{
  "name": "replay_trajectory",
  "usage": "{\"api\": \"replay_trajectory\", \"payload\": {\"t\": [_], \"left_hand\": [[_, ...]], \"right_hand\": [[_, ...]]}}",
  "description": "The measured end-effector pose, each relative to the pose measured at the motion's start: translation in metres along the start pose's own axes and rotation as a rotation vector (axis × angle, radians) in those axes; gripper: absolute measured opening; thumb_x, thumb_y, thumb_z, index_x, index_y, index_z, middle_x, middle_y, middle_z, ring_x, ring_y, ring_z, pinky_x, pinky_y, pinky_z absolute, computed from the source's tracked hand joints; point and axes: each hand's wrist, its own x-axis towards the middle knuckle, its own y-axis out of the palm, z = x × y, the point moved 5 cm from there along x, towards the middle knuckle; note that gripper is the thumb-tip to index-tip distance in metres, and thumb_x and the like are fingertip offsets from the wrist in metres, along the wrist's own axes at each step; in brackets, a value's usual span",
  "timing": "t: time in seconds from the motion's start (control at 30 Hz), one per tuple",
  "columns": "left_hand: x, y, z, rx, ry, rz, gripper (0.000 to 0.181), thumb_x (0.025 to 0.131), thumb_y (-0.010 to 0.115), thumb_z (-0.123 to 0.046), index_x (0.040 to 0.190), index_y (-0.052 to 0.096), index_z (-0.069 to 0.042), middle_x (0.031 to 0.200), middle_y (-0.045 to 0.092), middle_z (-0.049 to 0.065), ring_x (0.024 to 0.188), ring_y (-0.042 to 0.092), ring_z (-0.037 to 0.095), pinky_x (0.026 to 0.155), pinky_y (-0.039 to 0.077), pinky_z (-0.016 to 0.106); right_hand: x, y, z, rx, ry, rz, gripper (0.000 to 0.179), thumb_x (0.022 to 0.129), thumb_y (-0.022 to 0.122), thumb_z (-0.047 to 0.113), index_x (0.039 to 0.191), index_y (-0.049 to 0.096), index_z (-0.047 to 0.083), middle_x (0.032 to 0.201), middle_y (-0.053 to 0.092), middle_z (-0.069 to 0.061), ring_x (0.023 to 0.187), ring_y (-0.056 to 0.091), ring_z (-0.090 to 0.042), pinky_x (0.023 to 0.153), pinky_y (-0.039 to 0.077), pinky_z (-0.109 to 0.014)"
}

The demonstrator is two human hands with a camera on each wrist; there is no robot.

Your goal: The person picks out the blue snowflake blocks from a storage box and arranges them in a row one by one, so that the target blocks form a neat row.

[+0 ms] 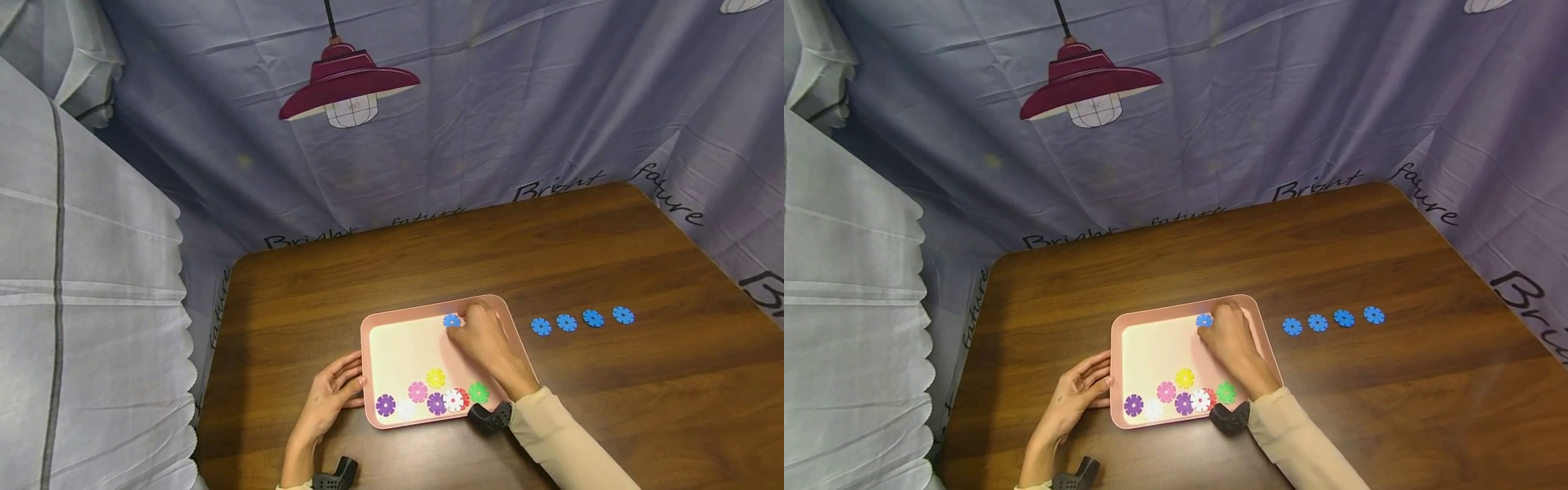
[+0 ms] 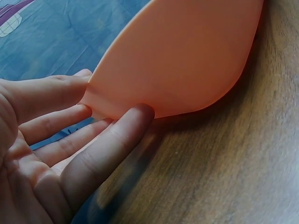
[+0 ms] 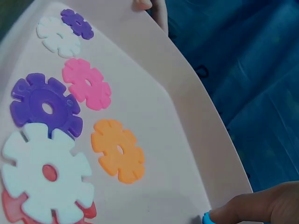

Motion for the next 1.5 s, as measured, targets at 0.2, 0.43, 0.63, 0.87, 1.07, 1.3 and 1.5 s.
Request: {"api": "replay_trajectory", "payload": {"t": [0.2, 0.43, 0.63, 0.87, 1.07, 1.3, 1.5], "left_hand": [[-0.0001, 0.0001, -0.0010, -0.026, -0.033, -0.007, 0.055, 0.092, 0.066, 0.000, 0.142, 0.042, 0.008, 0.138, 0.047, 0.031, 0.124, 0.052, 0.038, 0.078, 0.060, 0.043], [0.0003, 0.0006, -0.0012, -0.023, -0.041, -0.011, 0.055, 0.092, 0.066, 0.000, 0.142, 0.043, 0.008, 0.138, 0.047, 0.031, 0.124, 0.051, 0.040, 0.078, 0.060, 0.043], [0.0001, 0.0004, -0.0004, -0.019, -0.028, -0.010, 0.055, 0.092, 0.065, 0.001, 0.142, 0.042, 0.009, 0.137, 0.048, 0.032, 0.123, 0.052, 0.039, 0.077, 0.060, 0.043], [0.0005, 0.0006, 0.0007, -0.011, -0.035, -0.014, 0.054, 0.093, 0.065, -0.001, 0.142, 0.043, 0.006, 0.138, 0.048, 0.029, 0.121, 0.054, 0.034, 0.077, 0.060, 0.044], [0.0003, 0.0007, 0.0008, -0.013, -0.016, -0.001, 0.056, 0.093, 0.066, -0.002, 0.142, 0.042, 0.008, 0.139, 0.046, 0.031, 0.123, 0.053, 0.036, 0.078, 0.060, 0.045], [0.0004, 0.0011, 0.0001, -0.030, -0.029, -0.008, 0.056, 0.092, 0.066, -0.002, 0.142, 0.043, 0.006, 0.139, 0.046, 0.029, 0.124, 0.051, 0.039, 0.078, 0.060, 0.044], [0.0008, 0.0014, 0.0002, -0.035, -0.035, -0.010, 0.056, 0.092, 0.066, -0.002, 0.143, 0.043, 0.005, 0.139, 0.047, 0.029, 0.124, 0.051, 0.038, 0.078, 0.060, 0.044]], "right_hand": [[0.0001, 0.0035, 0.0001, -0.001, 0.010, -0.011, 0.030, 0.070, 0.078, 0.007, 0.088, 0.065, -0.011, 0.089, 0.061, -0.020, 0.081, 0.059, -0.033, 0.072, 0.054, -0.045], [0.0011, 0.0037, 0.0009, -0.008, 0.004, -0.013, 0.029, 0.069, 0.080, 0.008, 0.086, 0.065, -0.011, 0.087, 0.060, -0.019, 0.080, 0.058, -0.031, 0.071, 0.054, -0.044], [0.0014, 0.0030, 0.0019, -0.019, 0.001, 0.000, 0.029, 0.069, 0.082, 0.007, 0.087, 0.067, -0.010, 0.087, 0.062, -0.018, 0.081, 0.059, -0.030, 0.073, 0.054, -0.045], [0.0023, 0.0029, 0.0007, -0.040, -0.016, 0.002, 0.029, 0.068, 0.082, 0.004, 0.089, 0.069, -0.010, 0.088, 0.064, -0.019, 0.085, 0.061, -0.032, 0.077, 0.055, -0.045], [0.0021, 0.0031, -0.0002, -0.053, -0.028, 0.003, 0.027, 0.068, 0.081, 0.004, 0.088, 0.069, -0.008, 0.087, 0.064, -0.017, 0.084, 0.062, -0.033, 0.076, 0.054, -0.046], [0.0020, 0.0034, -0.0007, -0.063, -0.034, -0.003, 0.024, 0.068, 0.079, 0.005, 0.086, 0.068, -0.007, 0.085, 0.064, -0.016, 0.081, 0.062, -0.031, 0.073, 0.054, -0.045], [0.0023, 0.0028, 0.0006, -0.067, -0.043, -0.006, 0.023, 0.069, 0.078, 0.007, 0.085, 0.068, -0.006, 0.085, 0.063, -0.016, 0.080, 0.061, -0.030, 0.072, 0.055, -0.045]]}}
